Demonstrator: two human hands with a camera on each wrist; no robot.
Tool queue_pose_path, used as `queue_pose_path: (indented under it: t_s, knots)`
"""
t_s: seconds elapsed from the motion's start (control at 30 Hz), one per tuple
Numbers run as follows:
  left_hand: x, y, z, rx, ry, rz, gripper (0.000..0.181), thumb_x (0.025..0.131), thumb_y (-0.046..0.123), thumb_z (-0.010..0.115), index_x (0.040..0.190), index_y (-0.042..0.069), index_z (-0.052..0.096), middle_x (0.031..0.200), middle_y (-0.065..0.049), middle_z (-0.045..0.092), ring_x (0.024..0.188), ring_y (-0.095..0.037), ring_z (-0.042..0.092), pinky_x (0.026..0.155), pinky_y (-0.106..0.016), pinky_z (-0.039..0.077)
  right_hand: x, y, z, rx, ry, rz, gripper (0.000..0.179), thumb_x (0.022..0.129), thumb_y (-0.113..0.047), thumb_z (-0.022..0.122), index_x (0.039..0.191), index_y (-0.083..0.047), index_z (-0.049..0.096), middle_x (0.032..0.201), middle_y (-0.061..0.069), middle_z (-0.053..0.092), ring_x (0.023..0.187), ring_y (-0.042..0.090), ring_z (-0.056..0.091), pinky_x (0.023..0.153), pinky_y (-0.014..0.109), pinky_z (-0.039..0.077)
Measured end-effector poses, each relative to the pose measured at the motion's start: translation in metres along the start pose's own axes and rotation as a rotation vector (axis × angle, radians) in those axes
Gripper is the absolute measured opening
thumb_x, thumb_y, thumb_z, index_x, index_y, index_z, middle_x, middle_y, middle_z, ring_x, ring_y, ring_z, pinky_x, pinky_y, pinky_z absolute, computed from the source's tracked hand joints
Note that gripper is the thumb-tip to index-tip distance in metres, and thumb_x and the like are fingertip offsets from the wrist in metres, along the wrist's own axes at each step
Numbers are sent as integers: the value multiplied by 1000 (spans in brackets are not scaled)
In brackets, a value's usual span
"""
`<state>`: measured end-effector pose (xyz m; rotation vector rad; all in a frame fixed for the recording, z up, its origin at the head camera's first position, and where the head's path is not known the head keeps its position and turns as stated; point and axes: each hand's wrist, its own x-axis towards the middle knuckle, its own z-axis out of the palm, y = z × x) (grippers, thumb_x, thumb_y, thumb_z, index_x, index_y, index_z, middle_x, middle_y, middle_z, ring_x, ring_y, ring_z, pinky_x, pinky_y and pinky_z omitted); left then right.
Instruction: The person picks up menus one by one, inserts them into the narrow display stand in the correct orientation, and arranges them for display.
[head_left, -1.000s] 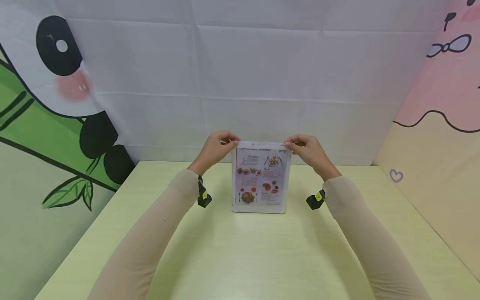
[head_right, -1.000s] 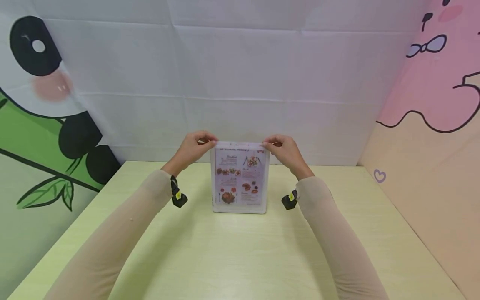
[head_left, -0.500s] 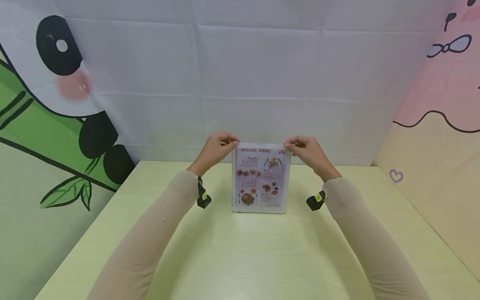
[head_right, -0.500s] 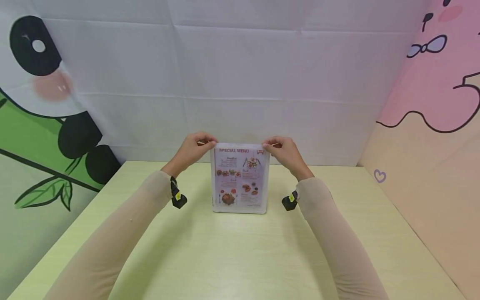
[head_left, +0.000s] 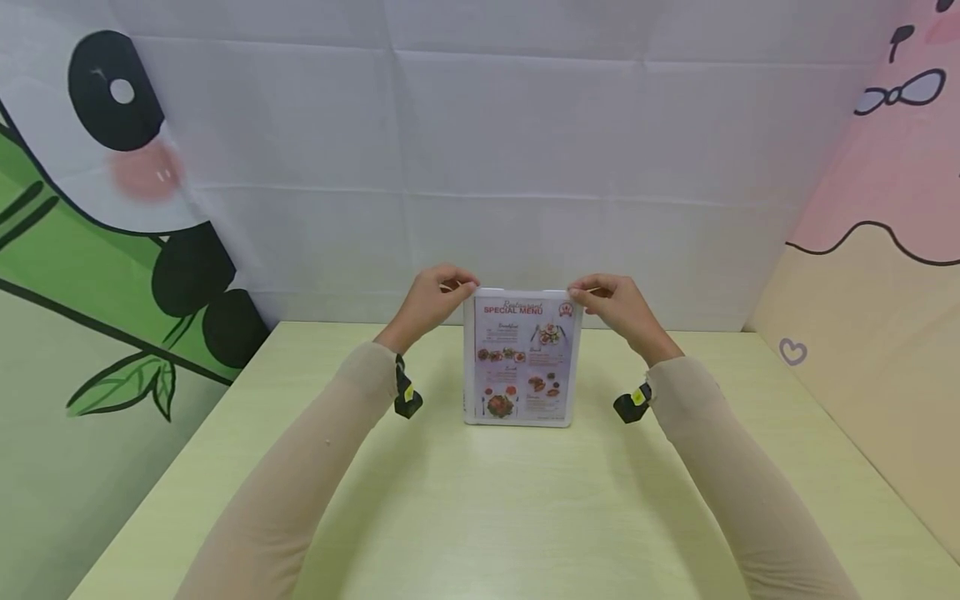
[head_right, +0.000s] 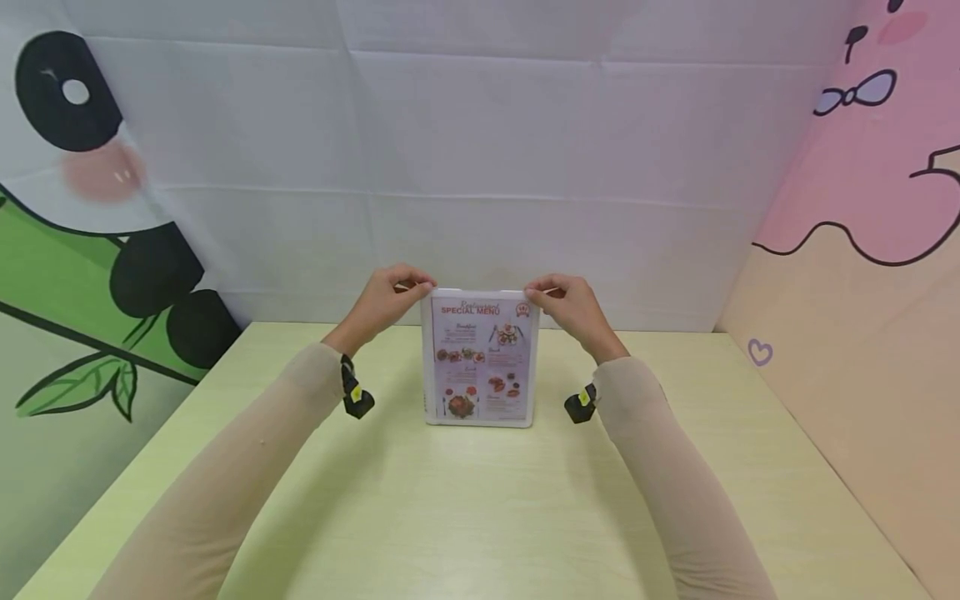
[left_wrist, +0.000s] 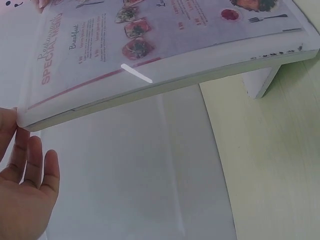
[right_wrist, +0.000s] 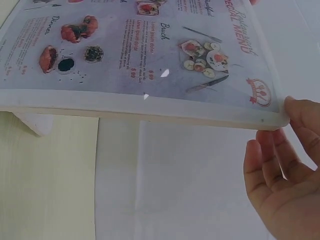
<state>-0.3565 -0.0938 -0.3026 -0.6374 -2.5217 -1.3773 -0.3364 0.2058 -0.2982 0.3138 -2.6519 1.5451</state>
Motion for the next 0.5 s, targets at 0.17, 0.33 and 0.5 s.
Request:
queue_pose_path:
  t_s: [0.17, 0.33, 0.5]
  knots:
    - [0, -1, 1, 9, 14, 14, 21, 96, 22, 59, 108, 7, 69, 108, -9, 63, 96, -23, 58, 83, -37, 48, -1, 1, 1, 1, 10, 12, 33, 95, -29, 60, 119, -6, 63, 118, 14, 61, 106, 28, 59, 99, 44, 46]
    - [-2, -2, 2, 23, 30, 23, 23, 98, 20, 55, 112, 6, 67, 111, -11, 64, 99, -25, 59, 87, -39, 49, -3, 2, 0, 4, 16, -2, 33, 96, -30, 60, 120, -7, 63, 117, 13, 62, 105, 27, 60, 97, 42, 47]
    - [-6, -5, 0, 62, 42, 23, 28, 101, 21, 49, 119, 4, 64, 119, -12, 65, 109, -26, 59, 95, -42, 49, -6, 4, -3, -45, 18, -31, 38, 98, -35, 54, 123, -8, 61, 120, 13, 62, 110, 28, 58, 96, 42, 48]
